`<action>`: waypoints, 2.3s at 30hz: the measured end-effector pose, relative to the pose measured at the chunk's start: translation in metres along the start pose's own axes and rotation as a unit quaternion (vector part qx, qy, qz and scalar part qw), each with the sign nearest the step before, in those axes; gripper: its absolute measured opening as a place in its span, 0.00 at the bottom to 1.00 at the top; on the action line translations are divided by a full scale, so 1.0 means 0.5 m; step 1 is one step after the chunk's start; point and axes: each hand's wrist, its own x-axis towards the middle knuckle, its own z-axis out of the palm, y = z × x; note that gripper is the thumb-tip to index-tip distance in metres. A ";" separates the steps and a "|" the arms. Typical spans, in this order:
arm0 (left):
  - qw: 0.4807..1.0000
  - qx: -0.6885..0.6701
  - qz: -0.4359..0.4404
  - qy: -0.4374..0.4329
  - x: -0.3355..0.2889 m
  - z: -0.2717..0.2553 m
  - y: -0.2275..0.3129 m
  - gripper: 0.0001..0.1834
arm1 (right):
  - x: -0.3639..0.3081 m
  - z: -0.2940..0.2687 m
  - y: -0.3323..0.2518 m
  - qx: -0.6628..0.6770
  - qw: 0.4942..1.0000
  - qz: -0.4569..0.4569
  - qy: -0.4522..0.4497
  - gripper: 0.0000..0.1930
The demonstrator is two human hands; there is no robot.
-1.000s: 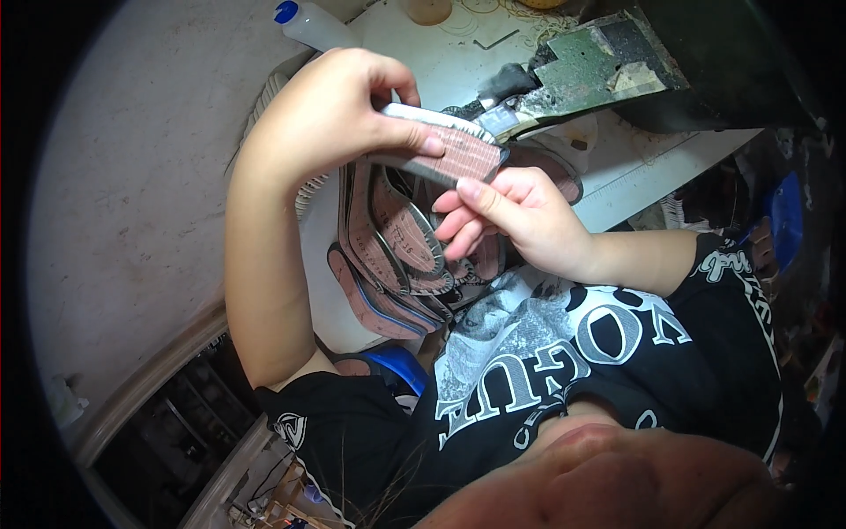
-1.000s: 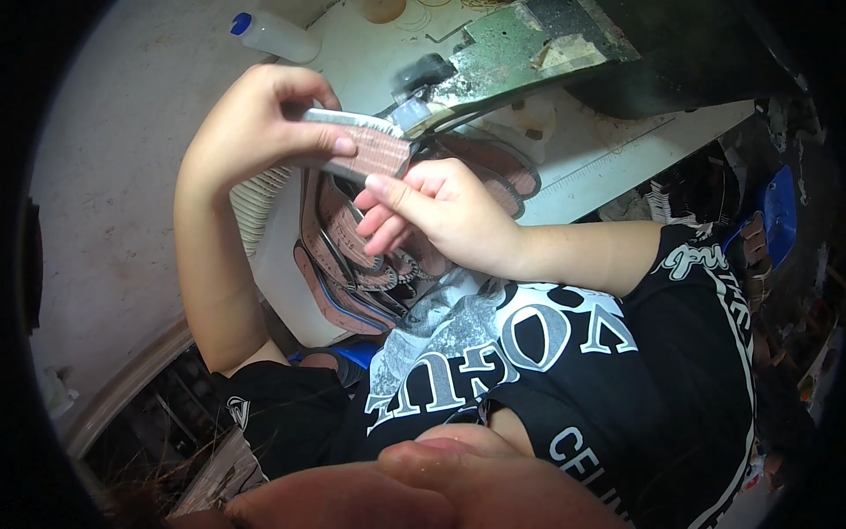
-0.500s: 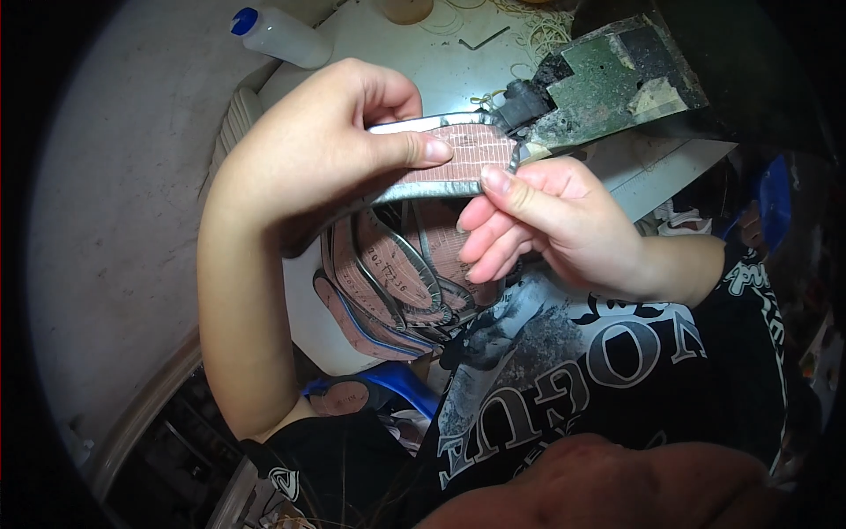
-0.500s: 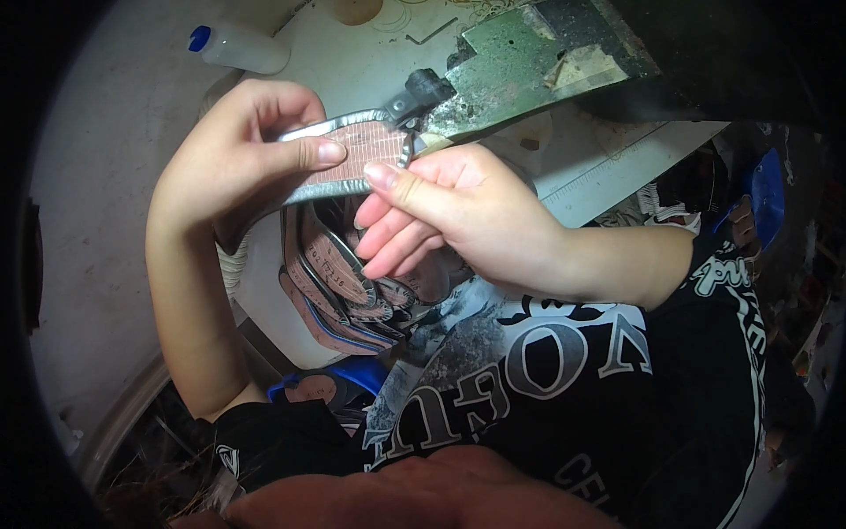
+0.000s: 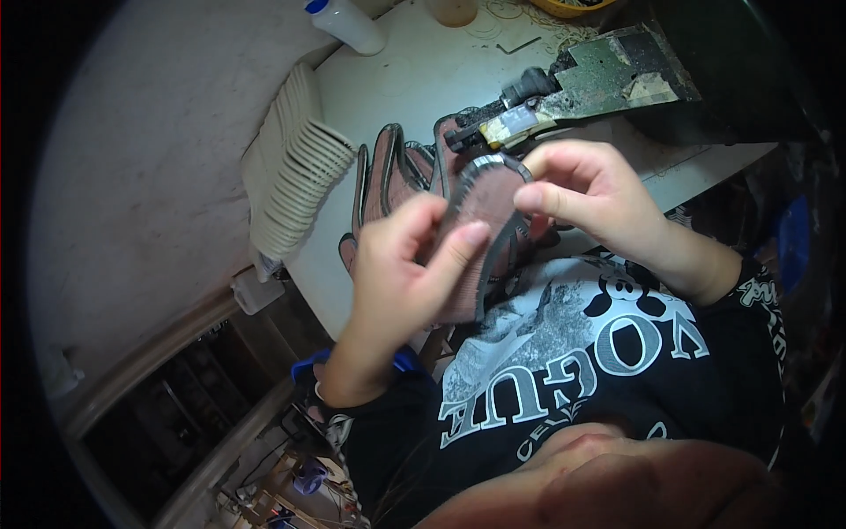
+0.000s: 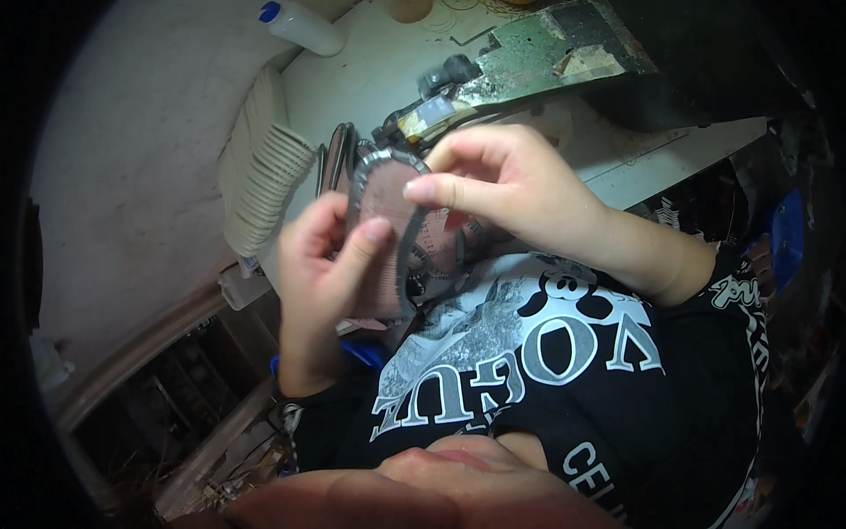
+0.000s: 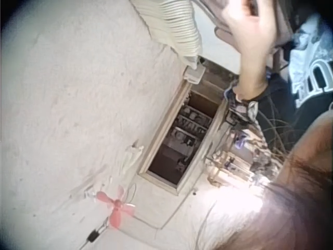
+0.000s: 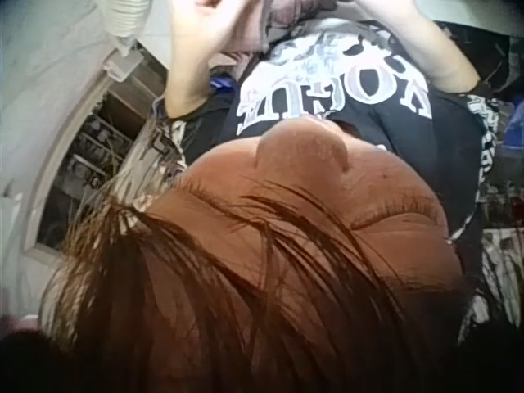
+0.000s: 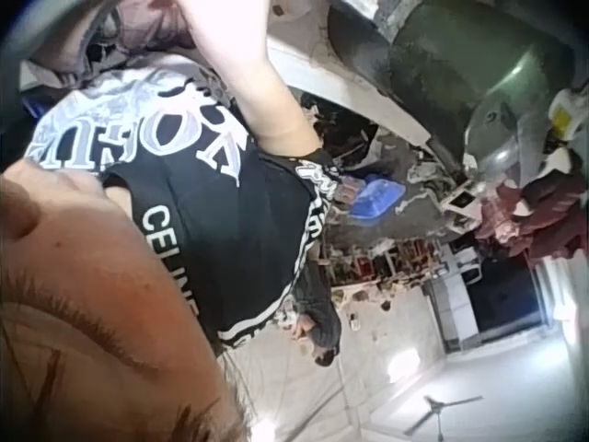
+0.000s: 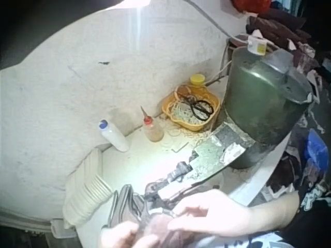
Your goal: Checking and assembling shoe insoles and components on a workbench.
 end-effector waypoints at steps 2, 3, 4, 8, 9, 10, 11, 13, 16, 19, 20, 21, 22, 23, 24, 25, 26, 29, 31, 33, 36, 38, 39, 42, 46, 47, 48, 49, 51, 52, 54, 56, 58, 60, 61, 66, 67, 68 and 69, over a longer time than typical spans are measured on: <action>0.996 -0.001 0.055 0.067 -0.052 0.040 0.014 0.09 | -0.030 0.010 0.011 -0.174 0.949 -0.244 0.093 0.13; 0.996 0.011 0.049 0.068 -0.076 0.050 0.026 0.10 | -0.058 0.018 -0.007 -0.174 0.961 -0.205 0.066 0.21; 0.996 0.012 0.050 0.071 -0.094 0.061 0.037 0.10 | -0.075 0.027 -0.016 -0.191 0.951 -0.236 0.061 0.20; 0.982 0.080 0.143 0.094 -0.158 0.092 0.055 0.11 | -0.120 0.053 -0.042 -0.340 0.855 -0.389 0.033 0.13; 0.988 0.064 0.114 0.083 -0.182 0.093 0.062 0.13 | -0.134 0.068 -0.044 -0.402 0.804 -0.438 0.024 0.11; 0.992 0.047 0.085 0.075 -0.208 0.094 0.064 0.14 | -0.155 0.094 -0.039 -0.421 0.806 -0.416 0.034 0.08; 0.988 0.029 0.131 0.076 -0.225 0.097 0.041 0.17 | -0.164 0.111 -0.037 -0.470 0.788 -0.398 0.017 0.06; 0.991 0.072 0.105 0.027 -0.271 0.075 0.044 0.23 | -0.179 0.145 -0.039 -0.563 0.740 -0.367 -0.026 0.06; 0.997 0.039 0.047 -0.037 -0.340 0.055 0.042 0.29 | -0.195 0.206 -0.049 -0.695 0.638 -0.310 -0.116 0.05; 0.990 -0.011 0.137 -0.003 -0.407 0.031 0.007 0.29 | -0.188 0.317 -0.063 -0.755 0.593 -0.233 -0.154 0.04; 0.989 -0.013 0.149 0.005 -0.422 0.020 -0.013 0.29 | -0.165 0.344 -0.073 -0.777 0.567 -0.215 -0.168 0.05; 0.988 -0.088 0.120 0.034 -0.444 0.003 -0.036 0.28 | -0.132 0.380 -0.091 -0.797 0.542 -0.224 -0.143 0.06; 0.980 -0.165 0.091 0.062 -0.467 -0.017 -0.064 0.27 | -0.088 0.411 -0.116 -0.815 0.516 -0.234 -0.118 0.07; 0.982 -0.178 0.003 0.066 -0.491 -0.046 -0.100 0.27 | -0.032 0.419 -0.141 -0.778 0.571 -0.238 -0.108 0.10; 0.943 -0.289 0.076 0.147 -0.502 -0.053 -0.127 0.28 | 0.034 0.424 -0.166 -0.736 0.623 -0.245 -0.100 0.13; 0.928 -0.308 0.077 0.194 -0.517 -0.081 -0.142 0.28 | 0.102 0.429 -0.180 -0.750 0.635 -0.171 -0.064 0.16; 0.911 -0.327 0.078 0.239 -0.530 -0.112 -0.159 0.28 | 0.174 0.430 -0.188 -0.759 0.644 -0.096 -0.028 0.19; 0.838 -0.355 0.058 0.410 -0.554 -0.169 -0.216 0.27 | 0.380 0.357 -0.178 -0.820 0.572 -0.003 -0.004 0.31; 0.810 -0.379 0.060 0.444 -0.579 -0.204 -0.254 0.26 | 0.474 0.329 -0.153 -0.768 0.630 0.095 0.066 0.41; 0.778 -0.409 0.024 0.476 -0.592 -0.237 -0.315 0.25 | 0.587 0.248 -0.097 -0.736 0.668 0.004 0.115 0.43; 0.758 -0.445 -0.034 0.476 -0.615 -0.259 -0.321 0.26 | 0.683 0.256 -0.033 -0.676 0.710 -0.128 0.152 0.45; 0.761 -0.453 0.019 0.464 -0.605 -0.274 -0.363 0.27 | 0.698 0.277 -0.009 -0.661 0.713 -0.165 0.164 0.44; 0.761 -0.482 0.022 0.434 -0.592 -0.289 -0.355 0.28 | 0.696 0.288 -0.009 -0.678 0.702 -0.152 0.155 0.43; 0.778 -0.477 0.016 0.408 -0.575 -0.295 -0.366 0.29 | 0.648 0.335 0.001 -0.619 0.738 -0.250 0.097 0.40; 0.840 -0.364 0.065 0.397 -0.539 -0.276 -0.373 0.29 | 0.474 0.498 -0.015 -0.640 0.716 -0.278 -0.021 0.36; 0.841 -0.366 0.062 0.394 -0.537 -0.268 -0.353 0.29 | 0.431 0.531 -0.010 -0.640 0.717 -0.275 -0.019 0.36; 0.855 -0.332 0.047 0.395 -0.540 -0.262 -0.316 0.29 | 0.388 0.566 -0.001 -0.654 0.701 -0.277 -0.064 0.35; 0.869 -0.298 0.035 0.393 -0.543 -0.254 -0.286 0.29 | 0.346 0.595 0.003 -0.668 0.681 -0.281 -0.106 0.33; 0.884 -0.266 0.042 0.382 -0.530 -0.230 -0.257 0.28 | 0.280 0.627 0.010 -0.721 0.617 -0.293 -0.117 0.33; 0.894 -0.233 0.046 0.379 -0.524 -0.218 -0.247 0.28 | 0.257 0.629 0.014 -0.768 0.547 -0.303 -0.139 0.33; 0.906 -0.226 0.022 0.357 -0.526 -0.192 -0.241 0.27 | 0.229 0.608 0.040 -0.777 0.534 -0.305 -0.137 0.34; 0.889 -0.265 0.054 0.369 -0.519 -0.152 -0.257 0.27 | 0.199 0.597 0.058 -0.820 0.428 -0.360 -0.122 0.36; 0.893 -0.258 0.055 0.364 -0.524 -0.127 -0.261 0.27 | 0.167 0.600 0.063 -0.830 0.408 -0.362 -0.116 0.37; 0.896 -0.249 0.055 0.362 -0.534 -0.109 -0.257 0.26 | 0.155 0.594 0.077 -0.841 0.395 -0.348 -0.122 0.37; 0.895 -0.247 0.046 0.367 -0.537 -0.101 -0.253 0.26 | 0.146 0.594 0.081 -0.841 0.395 -0.349 -0.122 0.37; 0.899 -0.233 0.033 0.369 -0.544 -0.075 -0.242 0.25 | 0.108 0.590 0.091 -0.865 0.322 -0.360 -0.136 0.34; 0.907 -0.214 0.021 0.363 -0.547 -0.075 -0.234 0.25 | 0.105 0.590 0.092 -0.865 0.321 -0.360 -0.135 0.34; 0.913 -0.196 0.007 0.358 -0.549 -0.076 -0.232 0.25 | 0.105 0.590 0.094 -0.869 0.308 -0.364 -0.130 0.34; 0.913 -0.196 0.008 0.358 -0.550 -0.076 -0.232 0.25 | 0.105 0.590 0.096 -0.873 0.294 -0.368 -0.125 0.33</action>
